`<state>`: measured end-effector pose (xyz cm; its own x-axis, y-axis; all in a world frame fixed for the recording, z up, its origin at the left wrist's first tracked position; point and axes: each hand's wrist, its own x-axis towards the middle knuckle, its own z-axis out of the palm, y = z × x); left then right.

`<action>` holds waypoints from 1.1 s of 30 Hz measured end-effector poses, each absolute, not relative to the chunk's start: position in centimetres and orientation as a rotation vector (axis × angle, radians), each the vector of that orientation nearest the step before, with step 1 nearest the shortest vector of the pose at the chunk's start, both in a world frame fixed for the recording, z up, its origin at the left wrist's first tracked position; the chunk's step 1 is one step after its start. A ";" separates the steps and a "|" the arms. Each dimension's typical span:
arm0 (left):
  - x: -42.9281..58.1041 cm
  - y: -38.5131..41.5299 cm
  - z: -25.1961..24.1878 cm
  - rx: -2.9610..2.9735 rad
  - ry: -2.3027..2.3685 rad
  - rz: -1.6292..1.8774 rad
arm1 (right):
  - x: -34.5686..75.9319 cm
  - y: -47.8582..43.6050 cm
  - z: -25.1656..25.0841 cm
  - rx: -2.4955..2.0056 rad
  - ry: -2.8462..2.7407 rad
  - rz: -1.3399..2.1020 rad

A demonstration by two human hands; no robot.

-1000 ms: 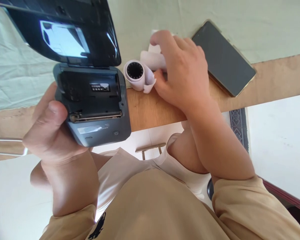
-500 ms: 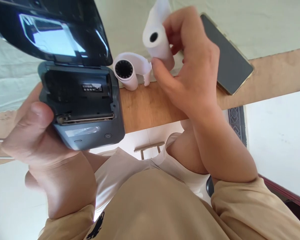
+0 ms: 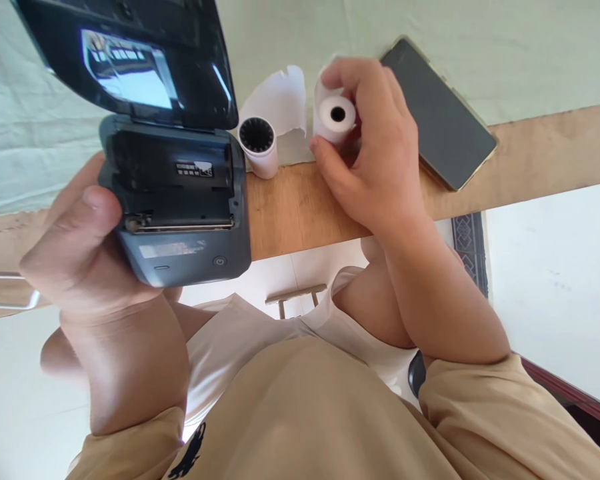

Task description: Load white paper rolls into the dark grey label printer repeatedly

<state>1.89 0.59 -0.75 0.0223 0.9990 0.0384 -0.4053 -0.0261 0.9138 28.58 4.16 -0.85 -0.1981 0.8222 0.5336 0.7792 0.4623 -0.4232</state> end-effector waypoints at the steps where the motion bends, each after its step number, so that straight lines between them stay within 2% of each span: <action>1: 1.8 0.7 -0.9 0.942 0.849 1.379 | 28.6 4.2 -0.8 -1.309 -2.021 0.095; 7: 1.3 1.2 -1.2 1.012 0.797 1.311 | 28.3 3.9 0.0 -1.518 -1.957 0.099; 12: 1.3 1.4 -1.2 1.014 0.803 1.332 | 28.2 3.7 0.3 -1.516 -2.063 0.202; 18: 1.3 1.1 -1.1 0.997 0.829 1.325 | 28.1 3.6 0.0 -1.553 -1.991 -0.007; 31: 1.3 1.2 -1.0 0.992 0.820 1.325 | 28.6 3.7 0.0 -1.542 -2.122 0.191; 33: 1.3 1.1 -0.9 0.976 0.831 1.334 | 28.4 3.7 -0.1 -1.545 -2.090 0.140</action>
<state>1.35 1.07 -0.93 0.0797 0.9954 0.0532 -0.3907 -0.0179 0.9203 28.43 3.67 -0.08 -0.2033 0.9134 0.3527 0.8583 0.3396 -0.3846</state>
